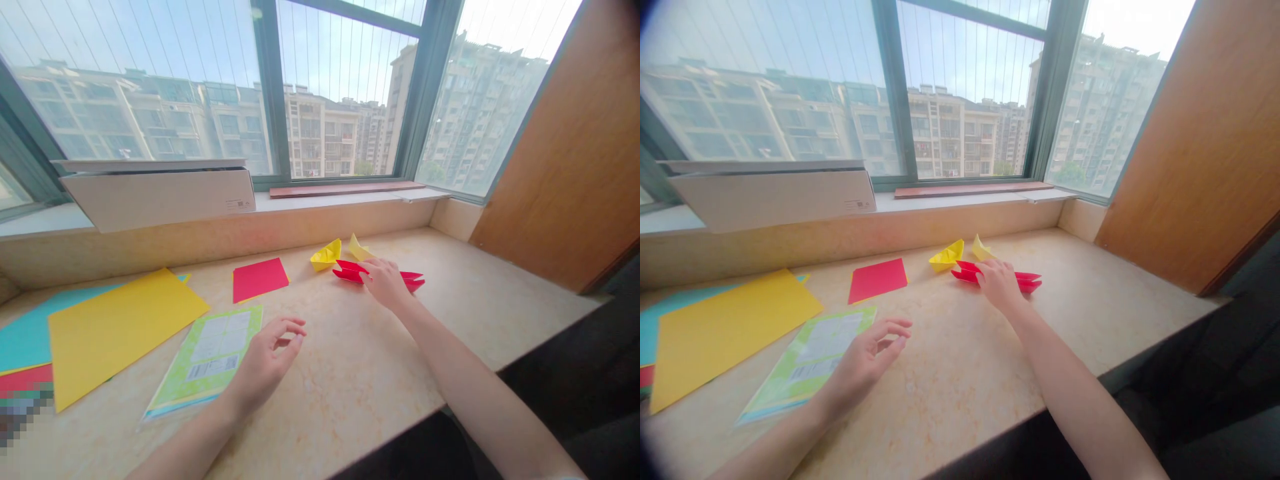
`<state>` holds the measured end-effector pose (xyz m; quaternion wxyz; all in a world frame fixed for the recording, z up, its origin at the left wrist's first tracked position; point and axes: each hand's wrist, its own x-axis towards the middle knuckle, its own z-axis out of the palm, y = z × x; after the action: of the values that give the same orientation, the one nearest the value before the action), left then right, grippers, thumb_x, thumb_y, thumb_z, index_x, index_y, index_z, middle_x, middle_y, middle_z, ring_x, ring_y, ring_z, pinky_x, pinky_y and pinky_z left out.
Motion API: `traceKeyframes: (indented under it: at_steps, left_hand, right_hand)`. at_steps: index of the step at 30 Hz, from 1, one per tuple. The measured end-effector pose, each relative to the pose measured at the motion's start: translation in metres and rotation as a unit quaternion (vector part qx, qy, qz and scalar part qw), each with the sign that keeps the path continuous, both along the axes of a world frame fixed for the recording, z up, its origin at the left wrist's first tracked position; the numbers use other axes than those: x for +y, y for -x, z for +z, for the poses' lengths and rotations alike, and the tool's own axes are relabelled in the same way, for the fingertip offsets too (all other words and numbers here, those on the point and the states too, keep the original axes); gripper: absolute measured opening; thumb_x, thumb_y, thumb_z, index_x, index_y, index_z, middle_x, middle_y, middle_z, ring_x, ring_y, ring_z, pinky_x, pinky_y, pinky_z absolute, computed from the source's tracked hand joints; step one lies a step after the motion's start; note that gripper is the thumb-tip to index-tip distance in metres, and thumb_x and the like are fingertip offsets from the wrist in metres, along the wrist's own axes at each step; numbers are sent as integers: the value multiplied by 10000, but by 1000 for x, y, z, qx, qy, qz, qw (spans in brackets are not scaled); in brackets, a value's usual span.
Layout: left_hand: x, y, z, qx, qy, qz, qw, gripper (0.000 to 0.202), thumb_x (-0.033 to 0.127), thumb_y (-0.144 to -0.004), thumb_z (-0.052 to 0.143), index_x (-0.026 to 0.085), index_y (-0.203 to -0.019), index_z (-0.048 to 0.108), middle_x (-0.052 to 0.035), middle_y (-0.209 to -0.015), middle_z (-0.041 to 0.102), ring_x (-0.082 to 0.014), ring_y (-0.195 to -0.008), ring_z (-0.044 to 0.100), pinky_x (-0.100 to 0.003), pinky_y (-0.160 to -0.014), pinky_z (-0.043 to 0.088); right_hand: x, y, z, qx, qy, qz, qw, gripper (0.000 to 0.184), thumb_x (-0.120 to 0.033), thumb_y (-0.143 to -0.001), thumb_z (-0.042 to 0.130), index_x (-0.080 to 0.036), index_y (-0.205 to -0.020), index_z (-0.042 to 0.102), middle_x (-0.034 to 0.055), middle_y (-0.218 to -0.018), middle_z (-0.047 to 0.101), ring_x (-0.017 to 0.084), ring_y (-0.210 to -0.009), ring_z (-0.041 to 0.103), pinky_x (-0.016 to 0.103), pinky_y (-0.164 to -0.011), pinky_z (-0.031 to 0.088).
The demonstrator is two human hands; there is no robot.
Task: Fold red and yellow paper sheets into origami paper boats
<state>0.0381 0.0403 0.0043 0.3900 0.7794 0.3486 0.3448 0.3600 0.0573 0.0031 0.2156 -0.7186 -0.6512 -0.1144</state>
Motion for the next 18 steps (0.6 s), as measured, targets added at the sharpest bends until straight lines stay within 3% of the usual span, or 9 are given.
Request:
traceKeyframes:
  at_steps: [3, 7, 11, 15, 18]
  left_hand:
    - [0, 0, -1, -2, -9, -2, 1000, 212, 360, -922, 581, 208, -906, 728, -100, -1170, 706, -248, -1052, 686, -367, -865, 591]
    - [0, 0, 0, -4, -29, 2, 1000, 193, 334, -917, 578, 204, -895, 719, -100, -1137, 723, -246, -1029, 699, -359, -841, 598]
    - [4, 3, -1, 28, -118, 2, 993, 179, 280, -933, 539, 209, -911, 701, -90, -1088, 735, -232, -991, 706, -359, -843, 591]
    - [16, 11, -1, 130, -274, 19, 953, 197, 213, -952, 499, 214, -959, 695, -85, -1028, 736, -251, -1007, 688, -409, -935, 549]
    - [24, 17, 2, 249, -307, 102, 913, 244, 182, -975, 462, 208, -1044, 695, -98, -1088, 731, -259, -1057, 675, -413, -973, 530]
  right_hand:
    - [10, 12, -8, -19, 7, 24, 999, 288, -220, -1011, 507, -234, -1146, 760, 96, -1264, 726, 272, -1193, 613, 428, -1059, 375]
    - [17, 11, -13, -26, 9, 31, 999, 305, -170, -1008, 483, -209, -997, 785, 116, -1095, 771, 285, -1092, 651, 476, -1045, 369]
    - [19, 11, -13, -23, -20, 48, 998, 301, -137, -996, 485, -213, -1022, 775, 117, -1189, 752, 290, -1151, 633, 512, -1088, 341]
    - [17, 15, -11, -5, -63, 89, 994, 291, -155, -1000, 492, -237, -1074, 761, 89, -1214, 749, 261, -1146, 636, 461, -1063, 411]
    - [13, 18, -11, 17, -89, 138, 986, 290, -151, -994, 491, -236, -1047, 763, 69, -1120, 778, 245, -1082, 670, 433, -1016, 467]
